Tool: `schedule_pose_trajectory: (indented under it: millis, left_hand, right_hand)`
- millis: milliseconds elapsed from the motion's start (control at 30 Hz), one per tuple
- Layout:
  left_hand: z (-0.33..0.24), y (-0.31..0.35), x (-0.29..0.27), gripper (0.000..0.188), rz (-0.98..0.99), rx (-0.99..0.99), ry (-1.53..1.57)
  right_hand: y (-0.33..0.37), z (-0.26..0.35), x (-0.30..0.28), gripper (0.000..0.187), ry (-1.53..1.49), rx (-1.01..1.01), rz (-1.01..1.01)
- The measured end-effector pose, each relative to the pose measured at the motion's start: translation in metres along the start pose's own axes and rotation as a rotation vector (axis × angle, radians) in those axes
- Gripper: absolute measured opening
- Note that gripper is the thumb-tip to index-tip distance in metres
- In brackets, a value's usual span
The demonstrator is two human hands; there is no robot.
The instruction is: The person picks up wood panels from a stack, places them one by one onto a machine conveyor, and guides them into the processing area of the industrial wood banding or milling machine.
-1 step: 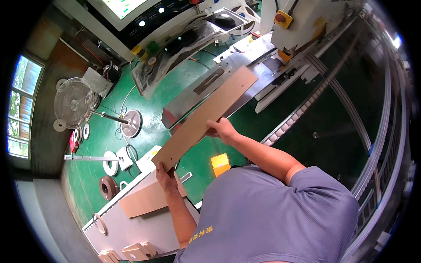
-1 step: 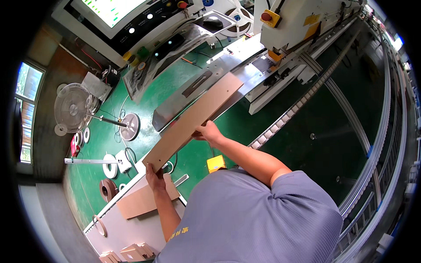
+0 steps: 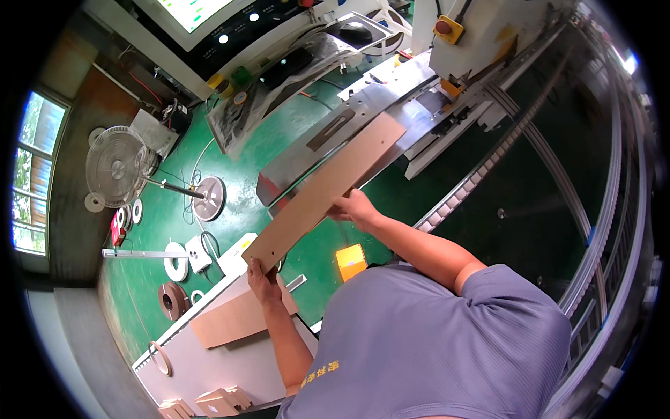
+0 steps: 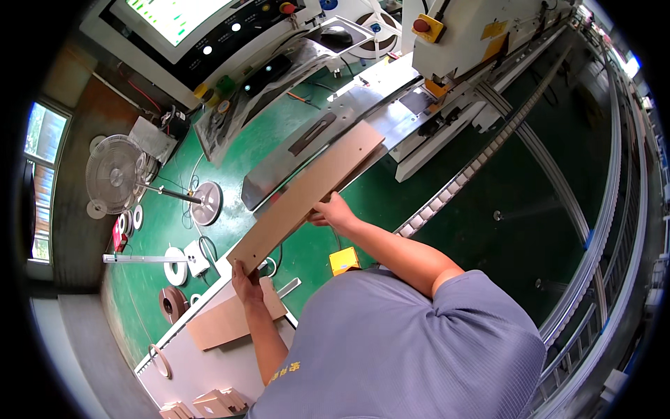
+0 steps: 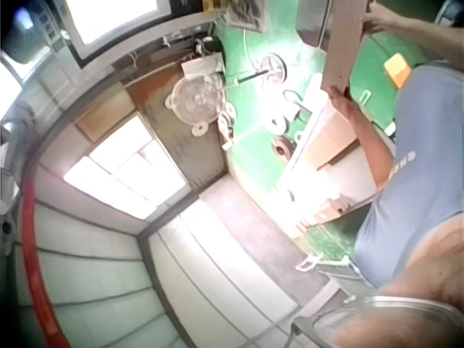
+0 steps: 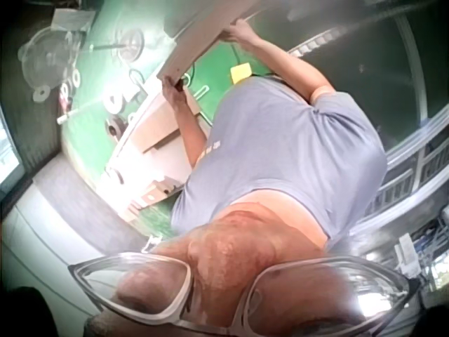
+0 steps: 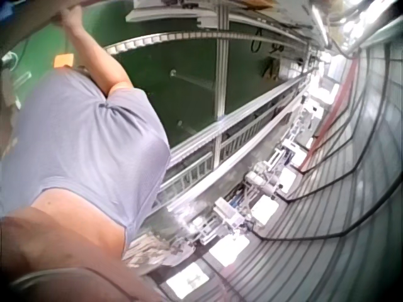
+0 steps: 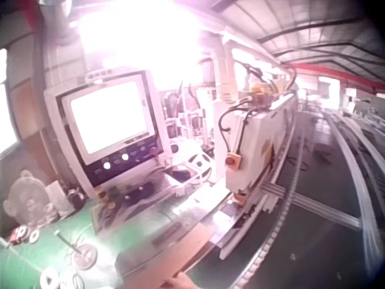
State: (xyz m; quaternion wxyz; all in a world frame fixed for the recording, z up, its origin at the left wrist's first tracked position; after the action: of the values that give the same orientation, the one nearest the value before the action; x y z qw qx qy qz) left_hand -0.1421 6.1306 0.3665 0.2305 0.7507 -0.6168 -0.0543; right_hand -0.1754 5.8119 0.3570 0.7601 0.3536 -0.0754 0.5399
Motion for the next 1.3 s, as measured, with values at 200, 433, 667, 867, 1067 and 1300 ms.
schedule_pose_trajectory:
  millis: [200, 433, 667, 867, 1067, 1300]
  left_hand:
    - [0.023, -0.039, 0.009, 0.039, 0.060, 0.093, -0.159]
    - [0.023, -0.046, 0.071, 0.046, 0.242, 0.425, -0.784]
    - [0.020, -0.014, 0.125, 0.030, 0.450, 0.178, -0.463]
    - [0.044, -0.013, 0.182, 0.030, 0.694, 0.062, -0.498]
    - [0.055, 0.001, 0.254, 0.036, 0.794, 0.091, -0.628]
    - [0.076, 0.005, 0.337, 0.039, 0.893, 0.067, -0.499]
  right_hand:
    - [0.019, 0.015, -0.020, 0.089, 0.185, -0.097, -0.156]
    - [-0.031, 0.037, -0.025, 0.098, 0.186, -0.161, -0.280]
    - [-0.049, 0.064, -0.067, 0.098, 0.238, -0.228, -0.391]
    - [-0.060, 0.109, -0.125, 0.096, 0.274, -0.249, -0.472]
    - [-0.068, 0.157, -0.191, 0.097, 0.285, -0.261, -0.523]
    - [-0.080, 0.190, -0.236, 0.059, 0.279, -0.272, -0.594]
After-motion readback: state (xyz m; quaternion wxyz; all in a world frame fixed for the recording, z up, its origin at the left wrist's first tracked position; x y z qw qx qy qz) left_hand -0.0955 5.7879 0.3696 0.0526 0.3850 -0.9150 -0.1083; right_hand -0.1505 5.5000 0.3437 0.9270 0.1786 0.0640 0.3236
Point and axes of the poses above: each hand's wrist, its own y-axis away from the middle knuckle, its own x-axis out of the palm, z = x × y, the point moved 3 cm from there along -y, towards the middle knuckle, and after that the axes turned 1 degree about -y, right-handed, at the moved point
